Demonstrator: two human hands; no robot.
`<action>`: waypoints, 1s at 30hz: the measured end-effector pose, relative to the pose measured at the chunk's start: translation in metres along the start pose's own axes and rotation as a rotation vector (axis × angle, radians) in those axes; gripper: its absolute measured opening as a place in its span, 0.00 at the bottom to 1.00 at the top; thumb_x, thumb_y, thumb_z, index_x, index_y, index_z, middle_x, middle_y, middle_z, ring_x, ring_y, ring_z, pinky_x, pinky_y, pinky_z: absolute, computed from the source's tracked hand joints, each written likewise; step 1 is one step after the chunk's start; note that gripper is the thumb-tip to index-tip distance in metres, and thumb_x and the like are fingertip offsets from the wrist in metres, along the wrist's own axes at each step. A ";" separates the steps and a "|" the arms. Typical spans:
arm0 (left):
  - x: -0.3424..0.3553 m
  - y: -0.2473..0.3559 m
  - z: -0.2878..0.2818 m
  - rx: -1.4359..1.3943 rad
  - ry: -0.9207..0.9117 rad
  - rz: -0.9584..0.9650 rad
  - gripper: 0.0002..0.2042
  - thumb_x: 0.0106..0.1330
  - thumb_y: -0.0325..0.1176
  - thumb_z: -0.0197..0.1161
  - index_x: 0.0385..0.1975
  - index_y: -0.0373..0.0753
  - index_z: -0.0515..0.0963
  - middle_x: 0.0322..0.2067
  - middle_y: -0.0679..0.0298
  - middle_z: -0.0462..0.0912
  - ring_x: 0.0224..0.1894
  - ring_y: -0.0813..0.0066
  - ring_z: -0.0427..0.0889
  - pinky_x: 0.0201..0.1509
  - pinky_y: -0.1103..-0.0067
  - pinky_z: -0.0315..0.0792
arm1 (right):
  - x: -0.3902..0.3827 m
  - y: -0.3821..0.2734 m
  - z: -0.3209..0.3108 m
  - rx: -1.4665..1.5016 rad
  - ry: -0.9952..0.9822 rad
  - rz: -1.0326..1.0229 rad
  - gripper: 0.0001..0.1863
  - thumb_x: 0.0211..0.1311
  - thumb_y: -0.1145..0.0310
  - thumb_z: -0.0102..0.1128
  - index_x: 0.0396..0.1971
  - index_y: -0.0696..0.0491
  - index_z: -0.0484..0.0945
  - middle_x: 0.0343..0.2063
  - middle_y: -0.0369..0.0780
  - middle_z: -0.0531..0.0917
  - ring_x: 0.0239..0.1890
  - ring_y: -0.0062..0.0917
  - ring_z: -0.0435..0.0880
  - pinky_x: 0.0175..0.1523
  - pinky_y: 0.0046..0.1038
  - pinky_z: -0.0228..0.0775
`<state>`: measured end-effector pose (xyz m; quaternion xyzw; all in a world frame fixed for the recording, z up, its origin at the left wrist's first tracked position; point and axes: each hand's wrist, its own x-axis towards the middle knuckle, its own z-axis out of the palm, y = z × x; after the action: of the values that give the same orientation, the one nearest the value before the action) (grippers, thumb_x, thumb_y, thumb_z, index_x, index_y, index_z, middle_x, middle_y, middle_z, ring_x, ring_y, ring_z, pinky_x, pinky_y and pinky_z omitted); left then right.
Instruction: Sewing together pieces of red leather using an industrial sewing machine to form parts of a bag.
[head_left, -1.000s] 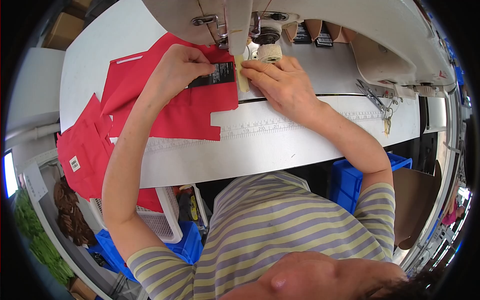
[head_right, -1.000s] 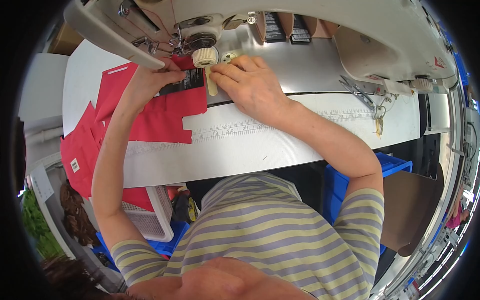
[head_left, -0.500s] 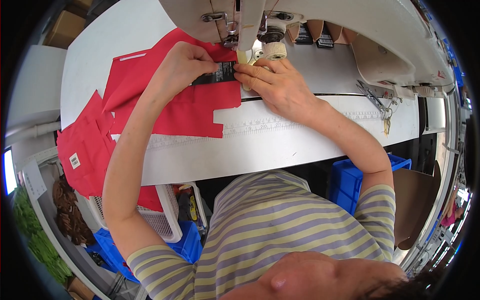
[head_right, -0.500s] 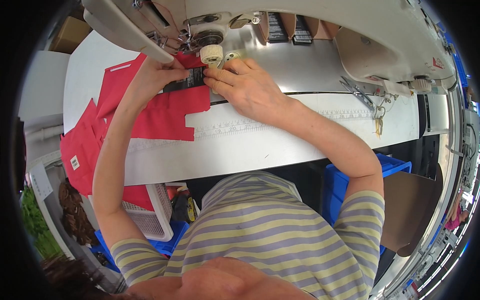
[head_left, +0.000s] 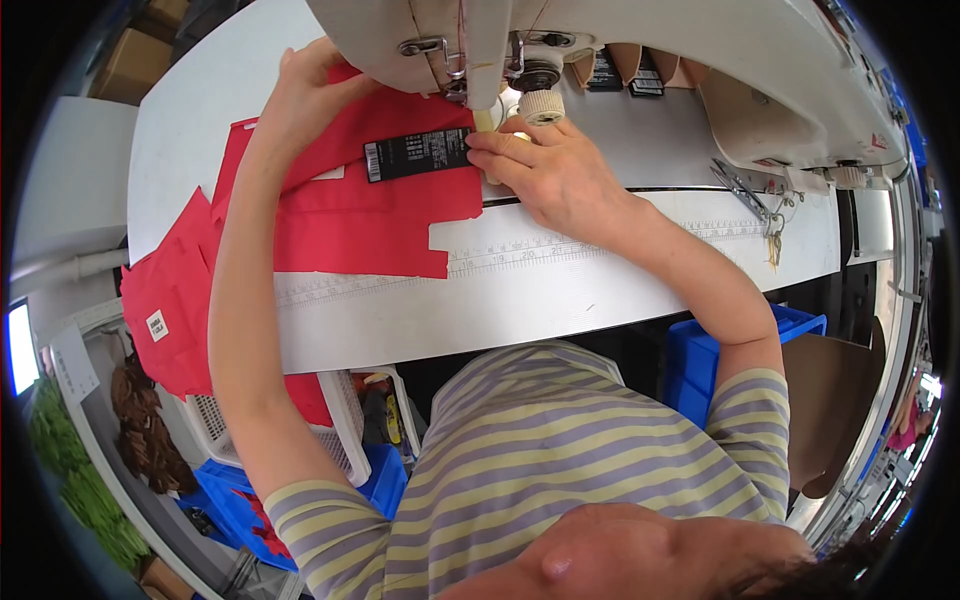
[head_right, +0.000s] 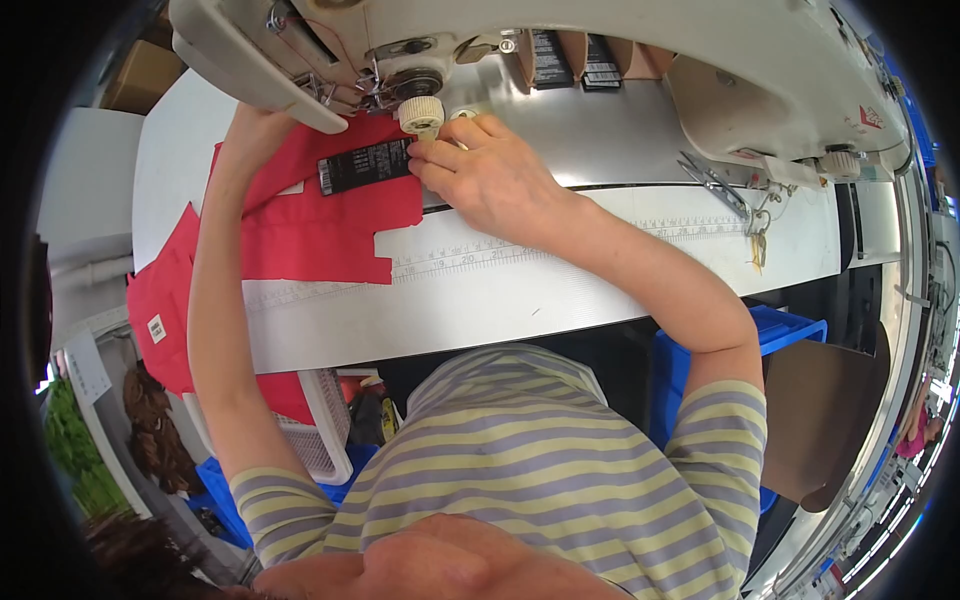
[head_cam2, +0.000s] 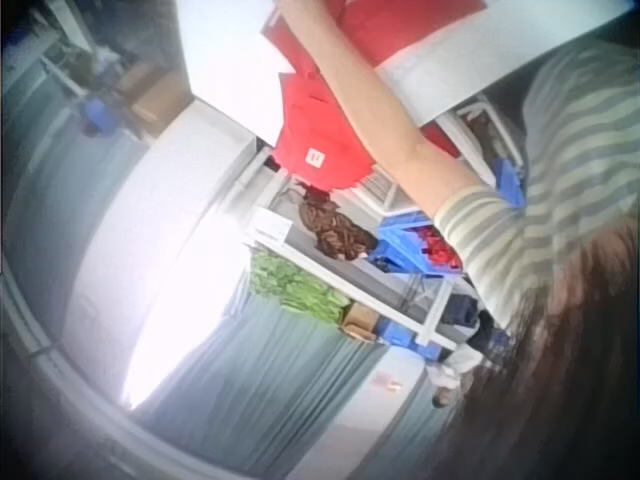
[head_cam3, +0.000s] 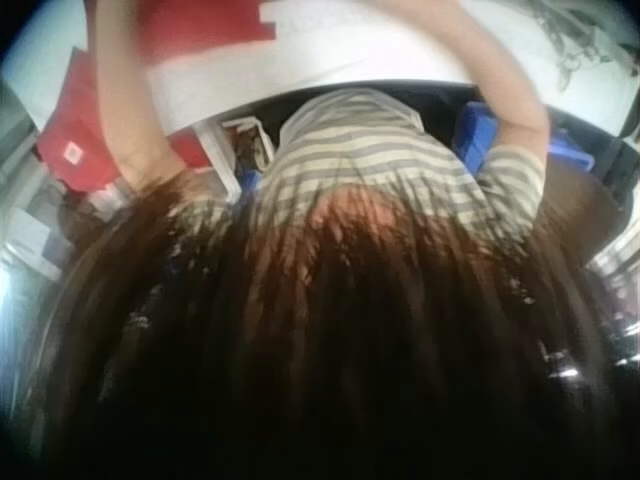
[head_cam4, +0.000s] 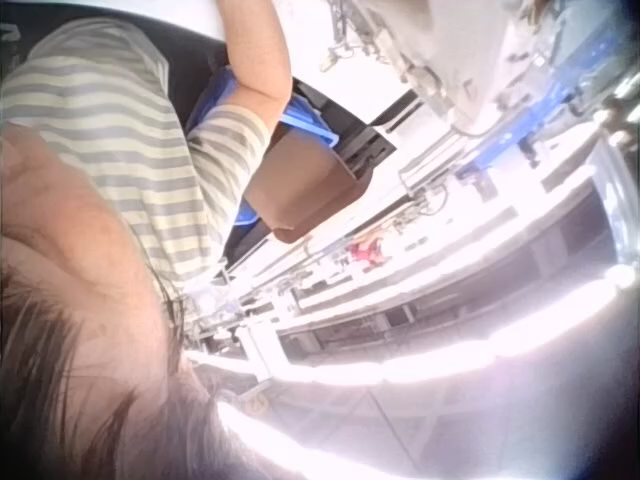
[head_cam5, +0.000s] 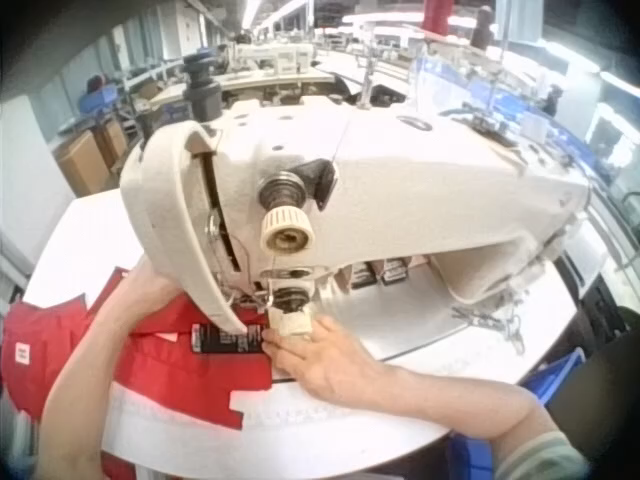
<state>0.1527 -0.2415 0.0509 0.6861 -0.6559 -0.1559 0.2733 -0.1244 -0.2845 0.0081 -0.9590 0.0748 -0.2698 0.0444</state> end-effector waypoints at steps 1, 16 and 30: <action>-0.007 0.000 -0.002 -0.019 0.047 0.045 0.09 0.58 0.34 0.65 0.37 0.42 0.81 0.38 0.65 0.81 0.48 0.67 0.78 0.69 0.52 0.44 | -0.001 -0.001 0.001 -0.004 0.000 0.005 0.14 0.49 0.73 0.58 0.38 0.57 0.82 0.43 0.35 0.81 0.45 0.27 0.75 0.50 0.28 0.66; -0.117 0.061 0.065 0.452 0.261 0.371 0.08 0.51 0.26 0.62 0.31 0.41 0.82 0.35 0.70 0.76 0.45 0.73 0.78 0.68 0.53 0.44 | -0.005 0.001 -0.002 -0.010 -0.027 0.014 0.17 0.48 0.74 0.59 0.41 0.57 0.81 0.46 0.36 0.80 0.46 0.29 0.74 0.51 0.29 0.67; -0.108 0.058 0.062 0.374 0.149 0.502 0.09 0.51 0.21 0.63 0.33 0.38 0.80 0.40 0.68 0.82 0.46 0.73 0.81 0.70 0.56 0.45 | -0.004 0.003 -0.003 0.010 -0.022 0.010 0.15 0.48 0.73 0.61 0.39 0.56 0.81 0.45 0.35 0.81 0.45 0.28 0.75 0.51 0.29 0.67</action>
<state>0.0603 -0.1452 0.0193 0.5508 -0.8001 0.0902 0.2199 -0.1300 -0.2871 0.0079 -0.9612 0.0781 -0.2596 0.0512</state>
